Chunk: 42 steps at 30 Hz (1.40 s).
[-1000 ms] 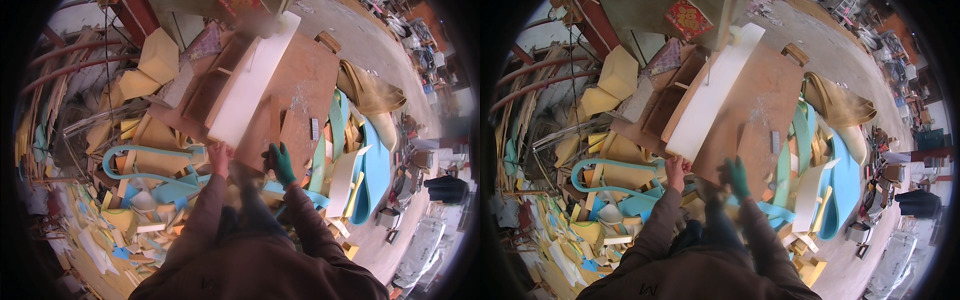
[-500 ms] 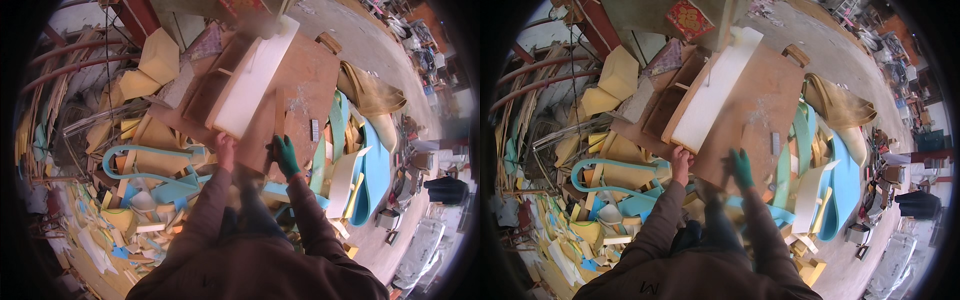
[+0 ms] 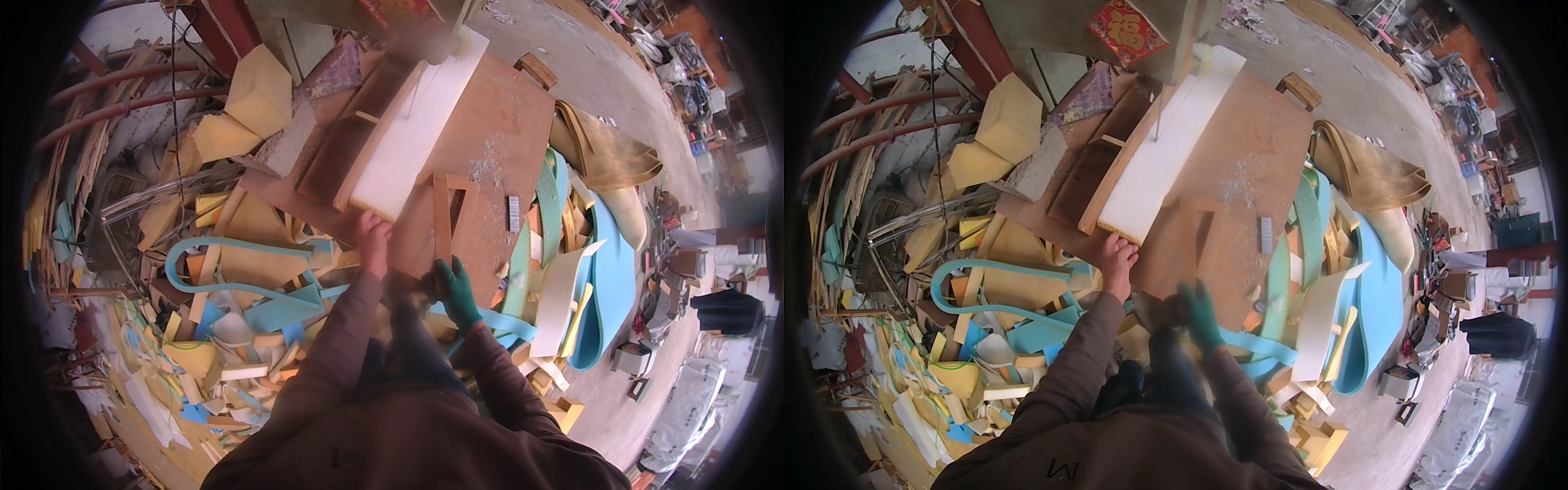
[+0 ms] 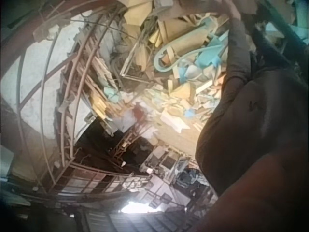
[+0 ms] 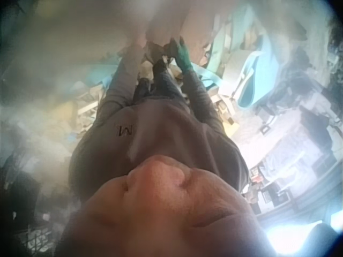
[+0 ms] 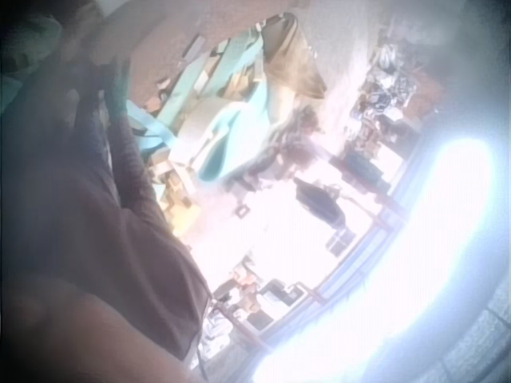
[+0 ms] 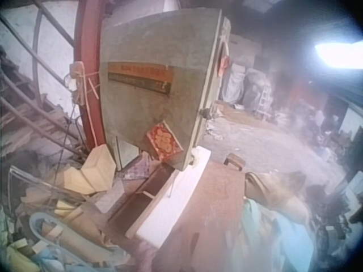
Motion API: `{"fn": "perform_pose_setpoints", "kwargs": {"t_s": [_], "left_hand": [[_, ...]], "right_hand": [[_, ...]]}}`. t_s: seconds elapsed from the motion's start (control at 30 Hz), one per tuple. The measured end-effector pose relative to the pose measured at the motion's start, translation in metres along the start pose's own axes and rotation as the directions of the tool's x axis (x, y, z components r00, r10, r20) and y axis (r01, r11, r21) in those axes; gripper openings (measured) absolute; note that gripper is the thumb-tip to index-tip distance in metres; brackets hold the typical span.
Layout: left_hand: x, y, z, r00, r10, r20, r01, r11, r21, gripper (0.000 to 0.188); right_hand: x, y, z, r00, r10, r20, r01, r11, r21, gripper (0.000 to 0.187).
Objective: The person rummages through a large pile of mixed materials, moving aside foam and fabric pieces to locate a long white board. They then use a small wooden stick to scrape the surface of the board repeatedly.
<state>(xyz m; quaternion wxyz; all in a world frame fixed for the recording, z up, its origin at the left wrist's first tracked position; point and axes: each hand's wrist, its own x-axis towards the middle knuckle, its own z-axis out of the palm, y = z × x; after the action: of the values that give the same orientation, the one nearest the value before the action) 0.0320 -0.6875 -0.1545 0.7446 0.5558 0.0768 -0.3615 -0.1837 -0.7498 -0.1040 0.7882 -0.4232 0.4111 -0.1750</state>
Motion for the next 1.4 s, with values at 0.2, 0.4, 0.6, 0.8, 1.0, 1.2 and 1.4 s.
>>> {"fn": "perform_pose_setpoints", "kwargs": {"t_s": [0.2, 0.4, 0.6, 0.8, 1.0, 1.2, 1.4], "left_hand": [[0.003, 0.010, 0.025, 1.000, 0.006, 0.021, -0.007, 1.000, 0.016, 0.052], [0.013, 0.016, 0.043, 0.998, 0.009, 0.066, -0.014, 0.997, 0.070, 0.050], [0.038, 0.010, 0.052, 0.996, 0.050, 0.068, -0.061, 0.984, 0.168, 0.053], [0.039, -0.030, 0.042, 0.961, 0.259, 0.096, -0.276, 0.924, 0.264, 0.049], [-0.097, -0.061, 0.012, 0.815, 0.342, 0.469, -0.563, 0.270, 0.781, 0.052], [-0.132, -0.069, 0.052, 0.739, 0.371, 0.562, -0.603, -0.006, 0.797, 0.067], [-0.080, -0.098, 0.044, 0.746, 0.275, 0.606, -0.634, 0.017, 0.773, 0.068]], "right_hand": [[0.014, -0.030, 0.012, 0.996, 0.085, -0.034, -0.086, 0.996, -0.037, 0.038], [0.025, -0.043, 0.013, 0.999, 0.041, -0.023, -0.042, 0.998, -0.053, 0.037], [0.044, -0.053, 0.014, 0.999, 0.017, -0.042, -0.019, 0.999, -0.051, 0.037], [0.058, -0.053, 0.008, 0.999, 0.040, -0.030, -0.041, 0.999, -0.034, 0.037], [0.059, -0.057, 0.010, 0.998, -0.010, 0.069, 0.016, 0.996, -0.084, 0.029], [0.057, -0.064, 0.019, 0.999, 0.048, -0.007, -0.048, 0.998, -0.035, 0.035], [0.058, -0.067, 0.027, 0.998, 0.047, -0.040, -0.048, 0.999, -0.020, 0.029]]}}
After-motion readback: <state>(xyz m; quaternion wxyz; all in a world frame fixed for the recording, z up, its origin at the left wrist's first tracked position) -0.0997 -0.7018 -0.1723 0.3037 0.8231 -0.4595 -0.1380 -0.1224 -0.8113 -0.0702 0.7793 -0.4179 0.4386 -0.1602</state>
